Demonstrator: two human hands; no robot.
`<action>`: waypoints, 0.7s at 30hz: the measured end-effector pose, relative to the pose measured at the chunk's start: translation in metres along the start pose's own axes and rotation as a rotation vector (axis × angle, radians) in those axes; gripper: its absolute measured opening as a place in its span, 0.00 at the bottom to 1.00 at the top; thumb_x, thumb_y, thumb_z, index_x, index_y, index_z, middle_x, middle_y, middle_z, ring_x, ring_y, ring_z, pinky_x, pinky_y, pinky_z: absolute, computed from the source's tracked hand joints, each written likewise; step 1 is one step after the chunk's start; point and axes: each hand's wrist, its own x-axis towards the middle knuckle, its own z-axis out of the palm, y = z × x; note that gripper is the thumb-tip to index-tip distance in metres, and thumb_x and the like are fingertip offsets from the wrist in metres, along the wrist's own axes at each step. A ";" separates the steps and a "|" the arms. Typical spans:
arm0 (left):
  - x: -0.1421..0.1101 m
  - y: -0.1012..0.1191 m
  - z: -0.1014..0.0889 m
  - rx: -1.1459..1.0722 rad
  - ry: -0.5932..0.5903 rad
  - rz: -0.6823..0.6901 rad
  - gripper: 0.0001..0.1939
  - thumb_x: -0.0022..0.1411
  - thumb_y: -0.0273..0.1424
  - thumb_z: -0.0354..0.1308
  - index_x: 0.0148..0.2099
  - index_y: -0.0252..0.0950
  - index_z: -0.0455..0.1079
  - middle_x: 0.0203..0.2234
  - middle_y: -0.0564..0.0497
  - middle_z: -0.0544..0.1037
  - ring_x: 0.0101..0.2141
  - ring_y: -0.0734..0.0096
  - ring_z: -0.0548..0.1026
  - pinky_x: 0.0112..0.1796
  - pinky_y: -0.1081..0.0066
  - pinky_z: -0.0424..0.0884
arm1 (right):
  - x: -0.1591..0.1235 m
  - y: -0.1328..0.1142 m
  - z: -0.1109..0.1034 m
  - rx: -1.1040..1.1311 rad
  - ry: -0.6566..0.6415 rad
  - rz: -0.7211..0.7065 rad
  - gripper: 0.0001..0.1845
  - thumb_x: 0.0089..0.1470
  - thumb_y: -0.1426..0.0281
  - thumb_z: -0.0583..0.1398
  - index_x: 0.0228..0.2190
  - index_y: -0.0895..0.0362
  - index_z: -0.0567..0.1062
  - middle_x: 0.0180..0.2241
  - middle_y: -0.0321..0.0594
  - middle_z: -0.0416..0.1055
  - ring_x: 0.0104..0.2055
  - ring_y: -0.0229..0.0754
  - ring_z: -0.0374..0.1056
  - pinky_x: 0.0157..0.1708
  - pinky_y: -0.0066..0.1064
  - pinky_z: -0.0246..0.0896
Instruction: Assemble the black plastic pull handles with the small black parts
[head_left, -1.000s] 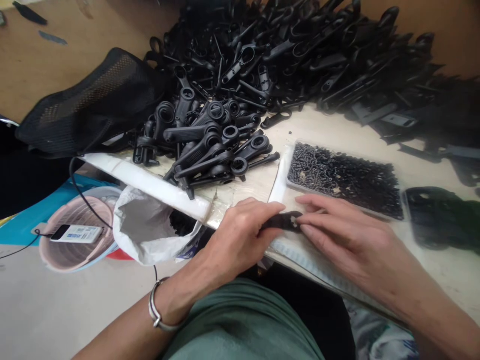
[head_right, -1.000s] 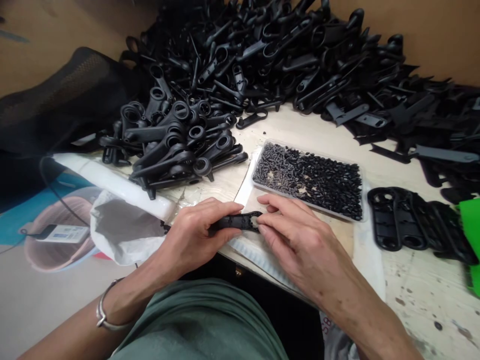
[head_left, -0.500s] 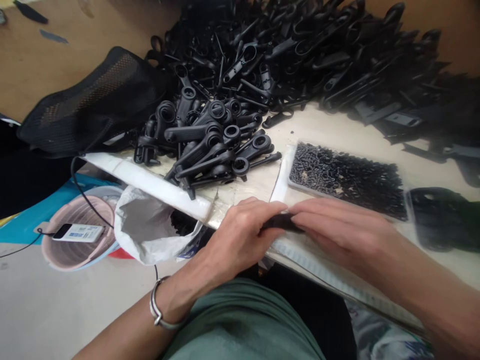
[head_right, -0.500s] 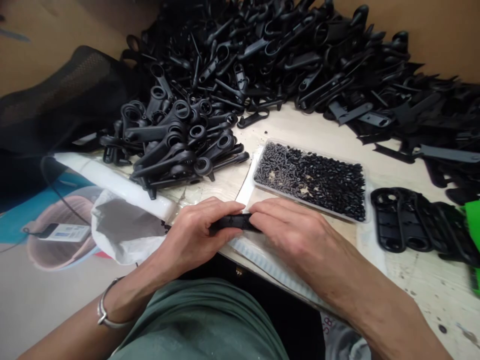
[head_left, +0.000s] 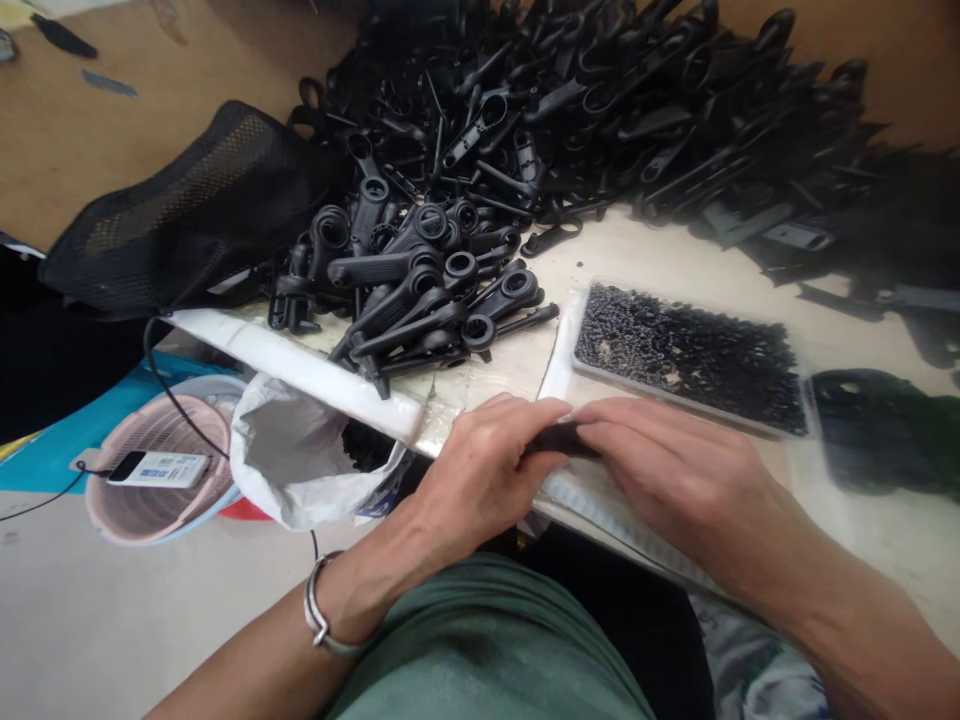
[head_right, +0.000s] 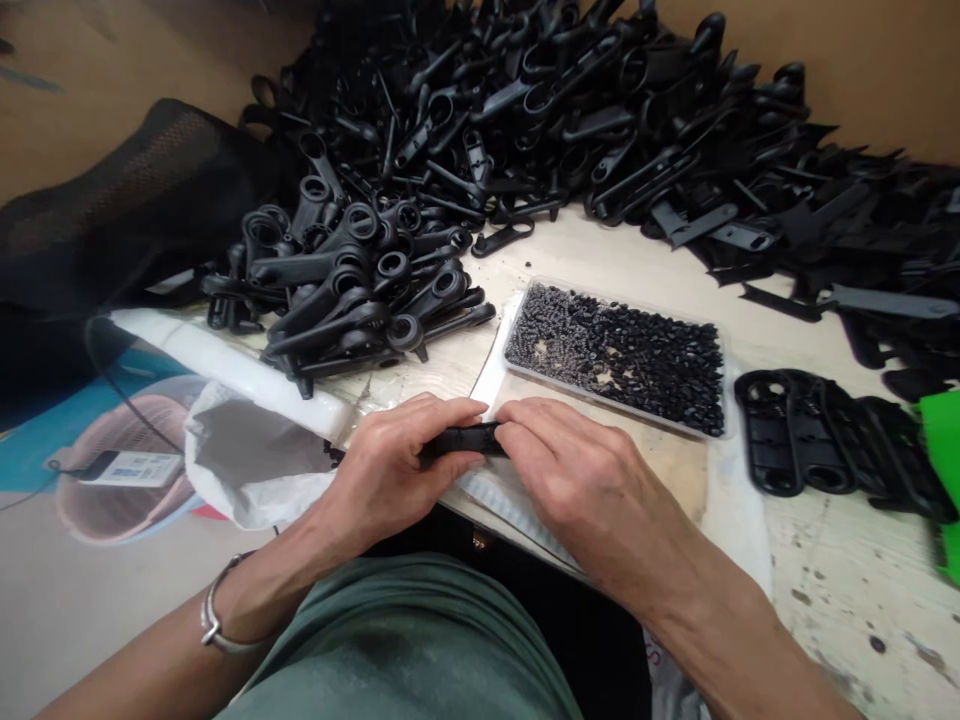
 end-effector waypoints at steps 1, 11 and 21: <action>0.000 0.000 0.000 0.002 -0.001 -0.004 0.16 0.58 0.23 0.65 0.49 0.36 0.73 0.34 0.52 0.81 0.36 0.68 0.79 0.40 0.71 0.76 | 0.000 -0.002 0.001 -0.015 0.011 0.011 0.10 0.56 0.85 0.59 0.40 0.65 0.73 0.42 0.50 0.76 0.45 0.47 0.73 0.47 0.37 0.71; -0.001 0.001 0.002 0.012 0.024 -0.017 0.17 0.56 0.22 0.66 0.49 0.32 0.74 0.36 0.49 0.82 0.38 0.67 0.80 0.42 0.70 0.76 | 0.000 -0.016 0.012 -0.084 0.069 0.153 0.09 0.57 0.84 0.58 0.38 0.65 0.76 0.41 0.49 0.78 0.43 0.47 0.75 0.44 0.36 0.72; 0.001 0.001 0.000 0.009 0.023 -0.060 0.18 0.54 0.24 0.69 0.48 0.32 0.75 0.35 0.48 0.83 0.36 0.67 0.80 0.38 0.70 0.76 | -0.023 0.000 -0.013 0.007 0.212 0.445 0.07 0.60 0.70 0.61 0.39 0.53 0.80 0.47 0.38 0.79 0.48 0.42 0.76 0.58 0.33 0.68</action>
